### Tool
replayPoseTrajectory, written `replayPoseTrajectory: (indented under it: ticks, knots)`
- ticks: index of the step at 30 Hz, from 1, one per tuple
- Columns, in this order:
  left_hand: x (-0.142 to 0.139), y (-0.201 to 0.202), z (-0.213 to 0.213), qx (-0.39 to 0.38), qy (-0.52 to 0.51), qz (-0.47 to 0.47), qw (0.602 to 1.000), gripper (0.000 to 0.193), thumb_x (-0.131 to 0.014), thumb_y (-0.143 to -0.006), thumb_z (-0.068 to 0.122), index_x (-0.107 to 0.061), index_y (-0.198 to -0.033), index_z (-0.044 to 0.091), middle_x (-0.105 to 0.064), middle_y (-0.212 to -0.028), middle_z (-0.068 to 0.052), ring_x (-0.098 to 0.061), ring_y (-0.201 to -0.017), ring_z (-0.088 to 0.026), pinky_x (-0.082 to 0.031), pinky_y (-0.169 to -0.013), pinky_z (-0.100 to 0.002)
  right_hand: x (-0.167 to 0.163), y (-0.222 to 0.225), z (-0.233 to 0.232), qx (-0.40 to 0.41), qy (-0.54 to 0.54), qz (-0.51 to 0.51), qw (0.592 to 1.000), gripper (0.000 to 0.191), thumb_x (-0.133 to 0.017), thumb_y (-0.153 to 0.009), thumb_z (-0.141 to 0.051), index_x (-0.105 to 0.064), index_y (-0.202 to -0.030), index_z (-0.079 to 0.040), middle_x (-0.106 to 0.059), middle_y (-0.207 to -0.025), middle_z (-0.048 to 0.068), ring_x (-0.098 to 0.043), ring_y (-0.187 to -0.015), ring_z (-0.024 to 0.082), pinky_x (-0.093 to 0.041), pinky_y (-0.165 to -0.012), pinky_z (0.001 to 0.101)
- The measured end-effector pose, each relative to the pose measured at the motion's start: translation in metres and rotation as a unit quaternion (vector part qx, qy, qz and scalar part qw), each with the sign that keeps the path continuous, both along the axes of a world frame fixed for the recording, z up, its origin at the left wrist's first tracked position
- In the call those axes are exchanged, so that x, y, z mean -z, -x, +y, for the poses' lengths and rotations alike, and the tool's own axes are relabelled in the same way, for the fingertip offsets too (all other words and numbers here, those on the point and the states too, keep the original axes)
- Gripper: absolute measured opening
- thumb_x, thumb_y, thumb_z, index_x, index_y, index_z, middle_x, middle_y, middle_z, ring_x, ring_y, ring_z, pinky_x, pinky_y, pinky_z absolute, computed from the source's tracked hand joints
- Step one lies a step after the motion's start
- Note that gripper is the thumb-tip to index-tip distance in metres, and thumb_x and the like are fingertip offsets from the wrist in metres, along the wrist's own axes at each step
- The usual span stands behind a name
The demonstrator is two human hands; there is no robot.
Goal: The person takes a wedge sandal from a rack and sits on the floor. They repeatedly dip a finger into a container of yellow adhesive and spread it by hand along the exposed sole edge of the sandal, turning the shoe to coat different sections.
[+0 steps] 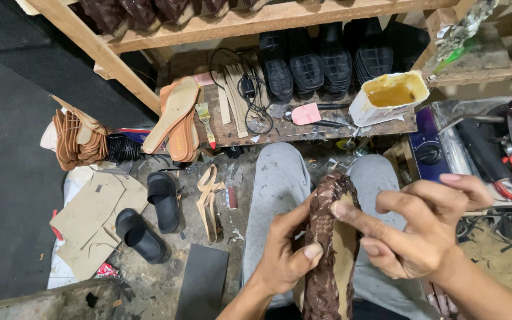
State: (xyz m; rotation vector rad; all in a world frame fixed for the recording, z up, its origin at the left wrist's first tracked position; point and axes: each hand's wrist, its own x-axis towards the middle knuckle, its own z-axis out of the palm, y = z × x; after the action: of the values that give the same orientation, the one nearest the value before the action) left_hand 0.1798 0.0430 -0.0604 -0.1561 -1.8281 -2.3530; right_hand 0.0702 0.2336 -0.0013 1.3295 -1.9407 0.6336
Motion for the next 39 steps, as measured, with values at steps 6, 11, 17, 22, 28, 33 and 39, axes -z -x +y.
replayPoseTrajectory:
  ticks: [6, 11, 17, 22, 28, 33, 39]
  knots:
    - [-0.003, 0.000, -0.002, 0.000, 0.023, 0.001, 1.000, 0.091, -0.069, -0.089, 0.047, -0.045, -0.156, -0.009, -0.072, -0.128, -0.013, -0.066, -0.115, -0.015, -0.051, -0.105, -0.030, 0.001, -0.006, 0.005, 0.014, -0.023, 0.051, 0.998, 0.039, -0.051, -0.099, -0.041, -0.085, -0.114, -0.029, -0.057, -0.089, -0.006, -0.043, -0.095, 0.021, -0.021, -0.100, 0.0490]
    - [-0.008, -0.001, -0.002, 0.009, 0.027, 0.015, 0.999, 0.089, -0.069, -0.091, 0.044, -0.044, -0.157, -0.009, -0.070, -0.132, -0.013, -0.065, -0.119, -0.015, -0.049, -0.109, -0.029, -0.002, 0.001, 0.007, -0.011, -0.004, 0.006, 1.000, 0.035, -0.058, -0.092, -0.039, -0.082, -0.114, -0.026, -0.056, -0.088, -0.001, -0.043, -0.095, 0.024, -0.023, -0.100, 0.0500]
    - [-0.011, -0.002, -0.003, 0.006, 0.050, 0.018, 0.999, 0.088, -0.068, -0.090, 0.043, -0.044, -0.157, -0.009, -0.073, -0.126, -0.013, -0.068, -0.115, -0.015, -0.051, -0.107, -0.028, -0.010, 0.001, 0.003, -0.004, 0.007, -0.048, 0.999, 0.037, -0.058, -0.087, -0.032, -0.081, -0.112, -0.019, -0.058, -0.089, 0.000, -0.043, -0.096, 0.028, -0.025, -0.098, 0.0509]
    - [-0.012, -0.002, -0.003, 0.010, 0.065, 0.020, 0.998, 0.088, -0.068, -0.089, 0.041, -0.045, -0.158, -0.009, -0.074, -0.114, -0.012, -0.067, -0.101, -0.014, -0.053, -0.098, -0.028, -0.014, -0.002, 0.000, -0.018, 0.022, -0.079, 0.996, 0.033, -0.058, -0.087, -0.029, -0.080, -0.108, -0.018, -0.057, -0.086, 0.001, -0.044, -0.094, 0.028, -0.026, -0.098, 0.0506]
    - [-0.013, -0.001, -0.003, 0.007, 0.071, 0.022, 0.997, 0.089, -0.067, -0.086, 0.038, -0.043, -0.158, -0.008, -0.074, -0.117, -0.012, -0.070, -0.103, -0.015, -0.053, -0.099, -0.027, -0.013, 0.000, -0.003, -0.019, 0.039, -0.101, 0.994, 0.034, -0.057, -0.086, -0.027, -0.080, -0.108, -0.016, -0.059, -0.084, 0.003, -0.044, -0.093, 0.028, -0.027, -0.098, 0.0504]
    - [-0.013, 0.001, -0.005, 0.012, 0.064, 0.034, 0.997, 0.088, -0.068, -0.088, 0.039, -0.043, -0.158, -0.009, -0.073, -0.122, -0.013, -0.070, -0.108, -0.016, -0.052, -0.104, -0.028, -0.014, 0.001, -0.004, -0.027, 0.048, -0.091, 0.994, 0.035, -0.056, -0.084, -0.025, -0.080, -0.108, -0.016, -0.058, -0.083, 0.003, -0.044, -0.093, 0.029, -0.028, -0.097, 0.0506]
    - [-0.010, 0.001, -0.006, 0.019, 0.055, 0.033, 0.998, 0.090, -0.068, -0.090, 0.045, -0.044, -0.157, -0.009, -0.073, -0.122, -0.014, -0.070, -0.109, -0.016, -0.052, -0.104, -0.028, -0.017, -0.002, -0.006, -0.003, 0.047, -0.107, 0.993, 0.033, -0.059, -0.088, -0.023, -0.079, -0.112, -0.016, -0.059, -0.085, 0.003, -0.046, -0.095, 0.027, -0.029, -0.101, 0.0484]
